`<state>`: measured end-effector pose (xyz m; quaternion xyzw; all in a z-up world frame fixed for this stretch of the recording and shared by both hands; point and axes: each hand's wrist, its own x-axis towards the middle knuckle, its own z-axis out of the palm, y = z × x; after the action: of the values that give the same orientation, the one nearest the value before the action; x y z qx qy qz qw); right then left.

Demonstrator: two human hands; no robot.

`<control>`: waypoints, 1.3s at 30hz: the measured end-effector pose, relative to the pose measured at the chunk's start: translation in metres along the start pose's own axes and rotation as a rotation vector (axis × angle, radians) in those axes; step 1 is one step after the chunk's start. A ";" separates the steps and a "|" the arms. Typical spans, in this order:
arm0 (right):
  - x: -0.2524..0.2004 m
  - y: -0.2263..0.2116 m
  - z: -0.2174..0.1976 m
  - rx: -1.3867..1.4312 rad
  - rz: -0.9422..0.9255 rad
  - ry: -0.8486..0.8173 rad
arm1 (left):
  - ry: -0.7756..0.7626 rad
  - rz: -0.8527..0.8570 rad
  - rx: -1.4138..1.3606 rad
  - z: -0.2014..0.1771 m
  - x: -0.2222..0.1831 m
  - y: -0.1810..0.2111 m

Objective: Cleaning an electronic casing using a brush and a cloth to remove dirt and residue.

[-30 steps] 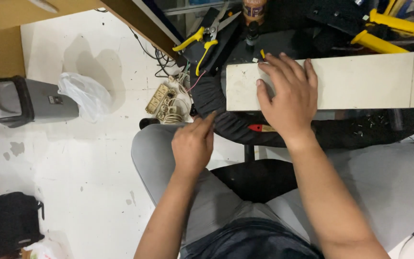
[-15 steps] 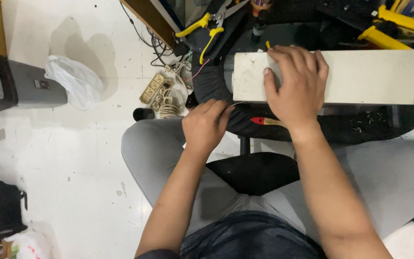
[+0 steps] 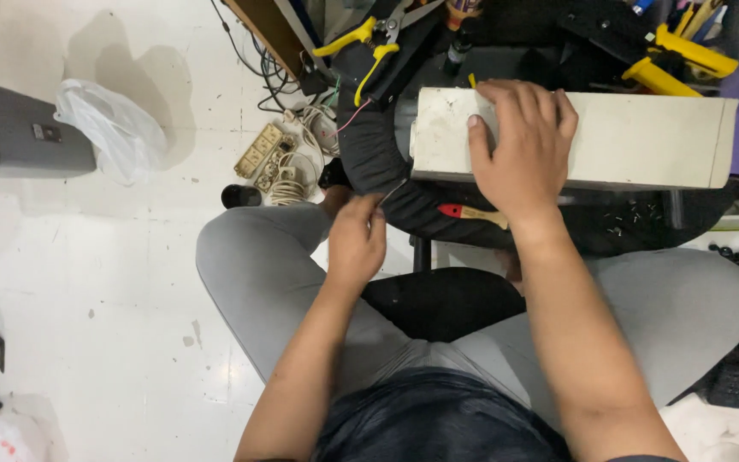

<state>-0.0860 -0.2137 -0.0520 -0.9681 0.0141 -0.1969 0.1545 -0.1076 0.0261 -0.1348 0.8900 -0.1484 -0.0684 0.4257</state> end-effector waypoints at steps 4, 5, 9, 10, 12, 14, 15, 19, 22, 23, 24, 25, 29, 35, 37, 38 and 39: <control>-0.002 0.001 0.001 -0.009 -0.015 -0.009 | -0.098 -0.251 -0.121 0.022 -0.029 0.018; -0.002 0.001 0.001 -0.006 -0.024 0.005 | -0.218 -0.418 -0.261 0.023 -0.030 0.023; -0.001 0.000 0.001 0.011 -0.024 0.005 | -0.400 -0.693 -0.543 0.002 -0.021 0.062; -0.003 0.000 0.001 0.014 -0.032 0.006 | -0.392 -0.693 -0.546 0.004 -0.020 0.060; -0.003 0.000 0.001 0.006 -0.040 0.024 | -0.317 -0.593 -0.477 0.009 -0.016 0.055; -0.003 -0.001 0.001 0.002 -0.039 0.028 | -0.273 -0.591 -0.568 0.003 -0.012 0.069; -0.003 -0.001 0.001 -0.003 -0.031 0.029 | -0.237 -0.589 -0.658 0.001 -0.009 0.075; -0.003 -0.001 0.000 -0.018 -0.038 0.039 | -0.259 -0.558 -0.639 -0.015 -0.010 0.101; -0.002 0.004 0.005 0.054 0.052 -0.055 | -0.131 -0.401 -0.397 -0.008 -0.005 0.090; 0.000 0.005 0.007 0.044 0.051 -0.053 | -0.100 -0.374 -0.469 0.005 0.001 0.078; -0.005 0.005 0.008 0.036 0.052 -0.067 | -0.073 -0.363 -0.544 0.019 -0.001 0.066; -0.006 0.003 0.007 0.038 0.057 -0.076 | -0.078 -0.374 -0.543 0.034 0.000 0.054; -0.004 0.000 0.005 0.052 0.054 -0.046 | 0.075 -0.188 -0.708 0.102 0.009 0.002; -0.006 0.001 0.006 0.043 0.053 -0.049 | 0.130 -0.213 -0.760 0.149 0.013 -0.028; -0.001 0.001 0.006 0.037 0.054 -0.048 | 0.121 -0.194 -0.773 0.141 0.023 -0.019; -0.002 0.000 0.005 0.047 0.047 -0.043 | 0.133 -0.162 -0.775 0.131 0.024 -0.008; -0.002 -0.001 0.004 0.056 0.040 -0.038 | 0.145 -0.131 -0.777 0.121 0.026 0.002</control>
<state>-0.0867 -0.2116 -0.0563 -0.9664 0.0249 -0.1757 0.1859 -0.1133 -0.0728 -0.2090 0.6728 -0.0242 -0.0836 0.7347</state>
